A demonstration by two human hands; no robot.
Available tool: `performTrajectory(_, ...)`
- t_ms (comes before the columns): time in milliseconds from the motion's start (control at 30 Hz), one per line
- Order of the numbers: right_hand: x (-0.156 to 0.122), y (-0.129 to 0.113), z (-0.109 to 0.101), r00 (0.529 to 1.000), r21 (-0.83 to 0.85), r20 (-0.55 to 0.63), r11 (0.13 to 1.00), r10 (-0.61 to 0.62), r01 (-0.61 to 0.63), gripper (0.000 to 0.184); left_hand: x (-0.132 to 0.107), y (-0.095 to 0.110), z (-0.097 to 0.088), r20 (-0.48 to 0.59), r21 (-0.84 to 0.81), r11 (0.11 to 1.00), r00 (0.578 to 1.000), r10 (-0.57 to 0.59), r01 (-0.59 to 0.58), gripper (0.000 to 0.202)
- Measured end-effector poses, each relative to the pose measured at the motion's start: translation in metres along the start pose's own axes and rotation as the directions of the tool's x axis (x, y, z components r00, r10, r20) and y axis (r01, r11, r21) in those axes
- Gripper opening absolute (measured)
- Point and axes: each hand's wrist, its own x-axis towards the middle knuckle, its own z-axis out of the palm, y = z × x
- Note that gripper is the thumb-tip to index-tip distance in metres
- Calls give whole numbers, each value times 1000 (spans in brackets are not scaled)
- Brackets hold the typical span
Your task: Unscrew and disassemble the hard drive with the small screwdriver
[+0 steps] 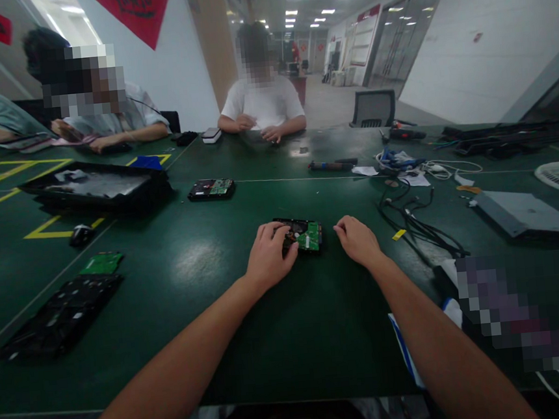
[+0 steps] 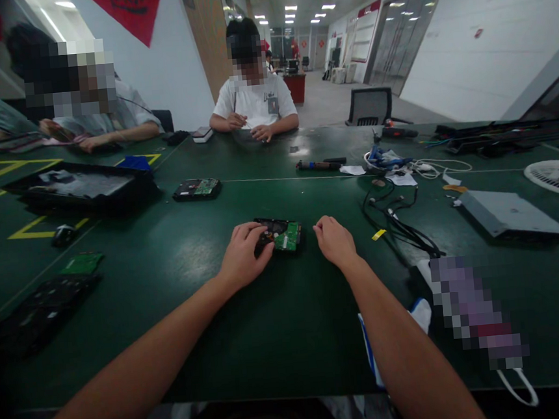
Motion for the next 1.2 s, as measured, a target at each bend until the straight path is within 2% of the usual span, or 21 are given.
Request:
performTrajectory(100,-3,-8,-4,999,16,-26,1000,-22,22,17,2,-15,9,57,-10,994,993,-107,108,63)
performTrajectory(167,-6,-17,-7,996,37,-52,997,-69,71,16,3,-20,16,102,-40,984,980,-169,174,67)
performTrajectory(267,-13,-31,-8,979,65,-86,980,-183,189,14,3,-22,24,127,-73,968,965,-228,239,62)
performTrajectory(400,-20,-47,-4,944,105,-32,938,-329,330,13,3,-21,27,136,-68,966,962,-237,248,56)
performTrajectory(567,-22,-52,0,925,111,15,920,-381,377,12,3,-21,27,140,-45,969,962,-233,241,53)
performTrajectory(733,-22,-51,-2,931,113,16,926,-365,361,13,5,-19,23,170,-19,969,956,-241,248,51)
performTrajectory(833,-20,-46,-4,956,91,-32,951,-293,295,14,6,-18,20,180,-23,970,955,-234,242,51)
performTrajectory(967,-17,-36,-6,977,63,-105,979,-188,195,18,6,-19,18,195,-66,977,963,-188,204,50)
performTrajectory(1200,-14,-27,-6,983,53,-85,984,-165,170,19,6,-20,15,243,-122,985,966,-90,122,57)
